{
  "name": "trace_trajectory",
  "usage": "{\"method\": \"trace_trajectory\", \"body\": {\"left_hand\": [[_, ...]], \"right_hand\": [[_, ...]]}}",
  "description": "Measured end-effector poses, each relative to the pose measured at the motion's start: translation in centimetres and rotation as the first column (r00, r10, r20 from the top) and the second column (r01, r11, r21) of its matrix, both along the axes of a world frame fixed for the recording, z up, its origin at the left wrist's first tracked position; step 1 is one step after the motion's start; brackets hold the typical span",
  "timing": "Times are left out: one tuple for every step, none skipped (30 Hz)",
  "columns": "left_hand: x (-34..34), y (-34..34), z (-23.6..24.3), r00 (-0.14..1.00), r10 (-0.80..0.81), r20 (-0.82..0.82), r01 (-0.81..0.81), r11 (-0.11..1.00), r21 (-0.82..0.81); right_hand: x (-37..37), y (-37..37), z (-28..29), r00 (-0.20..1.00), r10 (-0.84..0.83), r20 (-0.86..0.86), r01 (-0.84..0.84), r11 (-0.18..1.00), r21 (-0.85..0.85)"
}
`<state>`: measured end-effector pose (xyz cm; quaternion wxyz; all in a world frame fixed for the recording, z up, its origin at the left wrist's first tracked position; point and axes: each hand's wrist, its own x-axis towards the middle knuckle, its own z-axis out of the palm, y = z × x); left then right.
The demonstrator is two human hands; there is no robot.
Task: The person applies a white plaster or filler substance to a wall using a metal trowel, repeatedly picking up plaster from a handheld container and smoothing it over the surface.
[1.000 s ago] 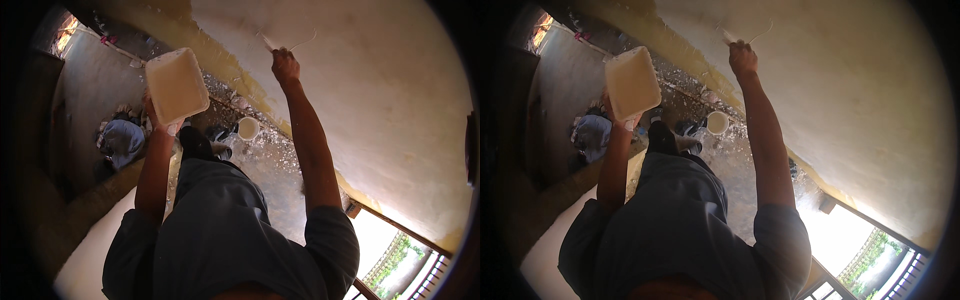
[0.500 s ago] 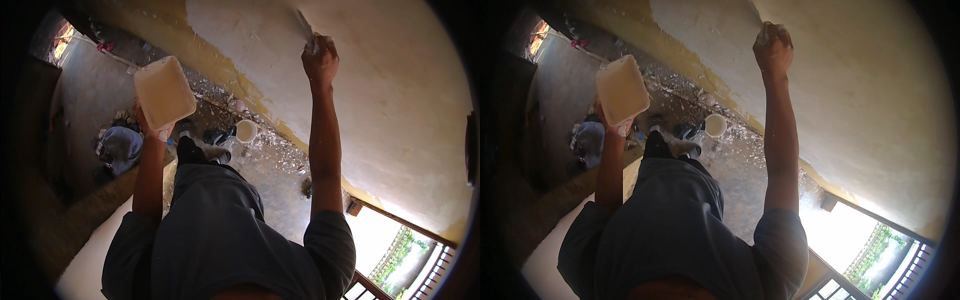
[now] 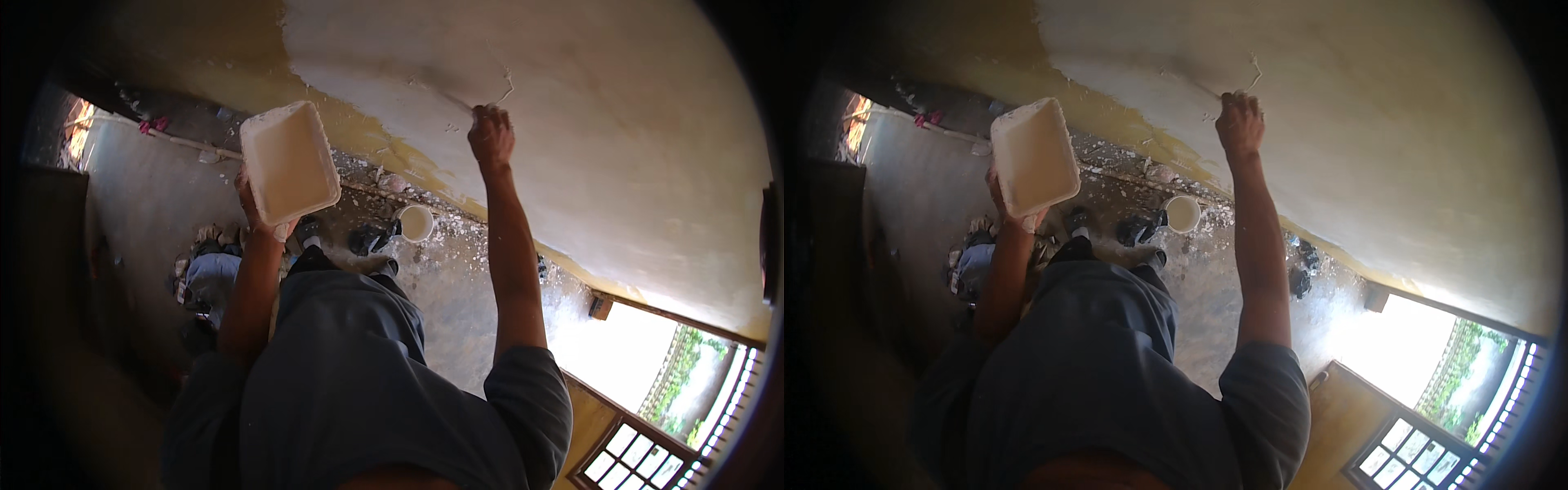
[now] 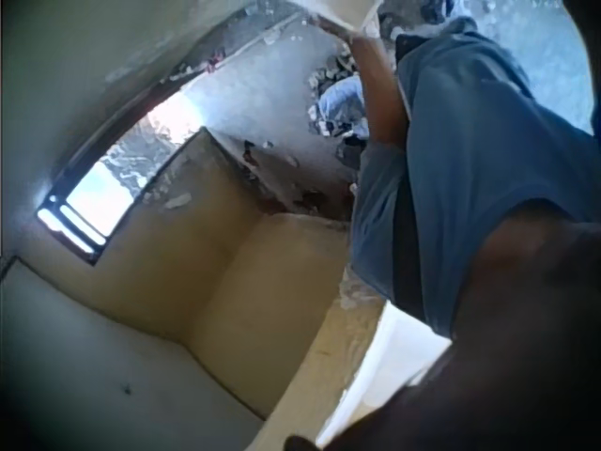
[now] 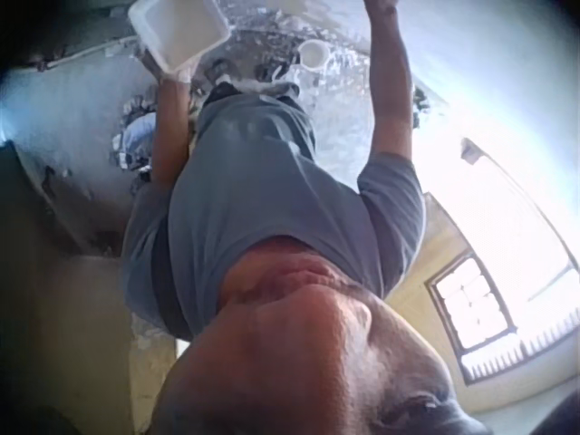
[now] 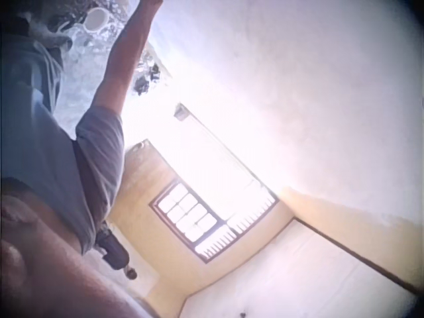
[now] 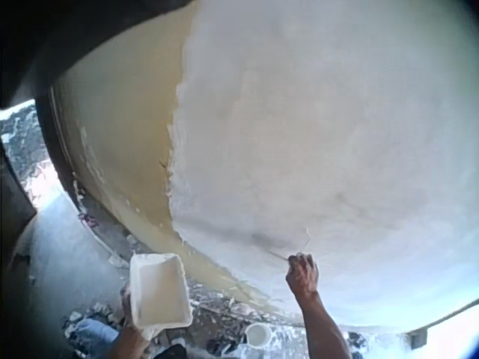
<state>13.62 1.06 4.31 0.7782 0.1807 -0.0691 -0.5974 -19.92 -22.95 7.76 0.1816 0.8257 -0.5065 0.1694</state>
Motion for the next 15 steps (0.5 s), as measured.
{"method": "trace_trajectory", "body": {"left_hand": [[0.2,-0.7,0.0,1.0,-0.026,-0.005,0.026,1.0,-0.005],[0.4,-1.2,0.1,0.999,-0.041,-0.033,0.043,0.998,0.046],[0.5,-1.5,0.3,0.997,-0.049,-0.059,0.055,0.994,0.099],[0.5,-1.9,0.5,0.995,-0.076,-0.063,0.082,0.992,0.098],[0.5,-2.3,0.7,0.991,-0.106,-0.086,0.111,0.992,0.062],[0.4,-2.5,0.8,0.986,-0.13,-0.108,0.134,0.991,0.028],[0.4,-3.0,0.5,0.982,-0.156,-0.11,0.16,0.987,0.028],[0.6,-3.5,0.2,0.986,-0.14,-0.087,0.147,0.987,0.072],[0.7,-4.0,-0.1,0.991,-0.118,-0.06,0.125,0.986,0.114],[0.8,-4.2,-0.5,0.99,-0.127,-0.055,0.133,0.985,0.113],[0.8,-4.6,-0.8,0.987,-0.148,-0.063,0.153,0.985,0.085],[0.9,-5.1,-0.9,0.983,-0.169,-0.068,0.173,0.983,0.057],[0.8,-5.5,-0.5,0.98,-0.188,-0.061,0.191,0.98,0.054],[0.7,-5.8,0.0,0.978,-0.194,-0.071,0.2,0.977,0.078],[0.7,-6.2,0.4,0.976,-0.203,-0.08,0.21,0.973,0.101]], "right_hand": [[-0.6,0.0,2.9,0.999,-0.019,0.035,0.022,0.998,-0.062],[-0.9,0.2,6.2,0.994,0.033,0.102,-0.014,0.983,-0.185],[-1.1,0.8,9.9,0.991,0.051,0.126,-0.019,0.97,-0.24],[-1.3,1.2,13.1,0.988,0.057,0.143,-0.008,0.948,-0.318],[-1.6,1.7,15.9,0.992,0.057,0.111,-0.007,0.914,-0.405],[-1.3,2.4,18.3,0.98,0.082,0.181,0.004,0.903,-0.43],[-2.4,2.4,19.2,0.968,0.099,0.231,-0.002,0.922,-0.386],[-2.2,3.0,19.1,0.956,0.12,0.269,-0.022,0.94,-0.341],[-1.2,3.6,18.7,0.939,0.146,0.311,-0.049,0.953,-0.298],[0.2,4.1,16.9,0.962,0.119,0.244,-0.061,0.97,-0.234],[1.4,4.1,13.6,0.963,0.143,0.231,-0.097,0.976,-0.196],[2.6,4.1,9.5,0.954,0.164,0.25,-0.126,0.979,-0.161],[4.0,3.9,5.6,0.964,0.187,0.19,-0.167,0.979,-0.117],[5.5,3.8,1.8,0.973,0.119,0.197,-0.127,0.992,0.028],[6.3,3.1,-1.8,0.986,0.123,0.113,-0.125,0.992,0.018]]}}
